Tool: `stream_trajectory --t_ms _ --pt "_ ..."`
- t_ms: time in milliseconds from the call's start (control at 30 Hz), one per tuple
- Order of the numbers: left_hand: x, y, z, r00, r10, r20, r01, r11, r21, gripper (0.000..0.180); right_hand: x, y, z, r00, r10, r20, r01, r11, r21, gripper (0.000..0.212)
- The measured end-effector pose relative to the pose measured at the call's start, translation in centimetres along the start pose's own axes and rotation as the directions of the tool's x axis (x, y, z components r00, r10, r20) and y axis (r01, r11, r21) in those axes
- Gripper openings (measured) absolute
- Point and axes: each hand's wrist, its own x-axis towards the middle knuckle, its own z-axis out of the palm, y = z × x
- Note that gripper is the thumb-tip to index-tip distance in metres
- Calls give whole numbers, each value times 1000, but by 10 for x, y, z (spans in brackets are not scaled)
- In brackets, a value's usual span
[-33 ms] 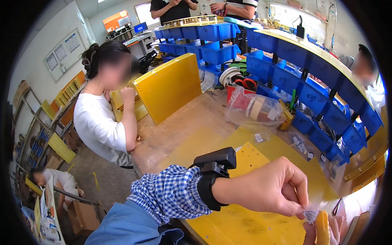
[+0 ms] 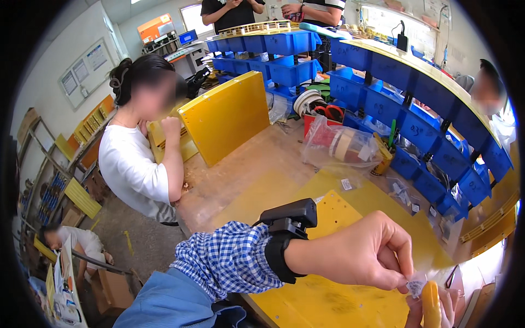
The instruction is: Inserting small metal pins into pre-drilled holes in a yellow curved component panel.
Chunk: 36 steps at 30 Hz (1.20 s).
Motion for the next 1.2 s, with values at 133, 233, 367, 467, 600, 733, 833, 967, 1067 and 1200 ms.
stream_trajectory --t_ms 133,233,367,467,600,733,833,967,1067,1200 --pt "1 -6 0 999 35 25 -34 999 -37 8 13 -7 -4 994 7 112 -9 1000 15 23" --pt "0 1 1 999 45 21 -44 998 -48 7 11 -11 -5 997 68 31 -69 998 11 26" --pt "2 1 4 998 26 57 -22 997 -69 8 6 -4 -15 999 49 -14 -49 999 2 26" --pt "4 2 0 999 -26 23 27 998 -50 10 19 -12 -10 1000 -4 23 3 999 43 23" --pt "2 0 -7 997 -67 -40 65 997 -40 11 29 3 -4 1000 -4 27 0 989 148 22" --pt "3 11 1 991 -115 -61 116 993 16 11 29 16 -5 995 -96 38 83 965 249 32" --pt "6 9 8 987 -110 -116 117 992 57 13 27 23 -4 990 -137 28 127 967 222 40" --pt "7 5 11 996 -41 -78 55 982 179 9 20 27 -3 983 -172 63 158 970 186 48" --pt "6 6 10 996 -17 -90 32 985 171 8 18 20 4 986 -162 31 156 976 155 46" --pt "5 5 6 997 -61 -53 67 989 128 7 19 17 1 988 -142 55 135 984 115 43"
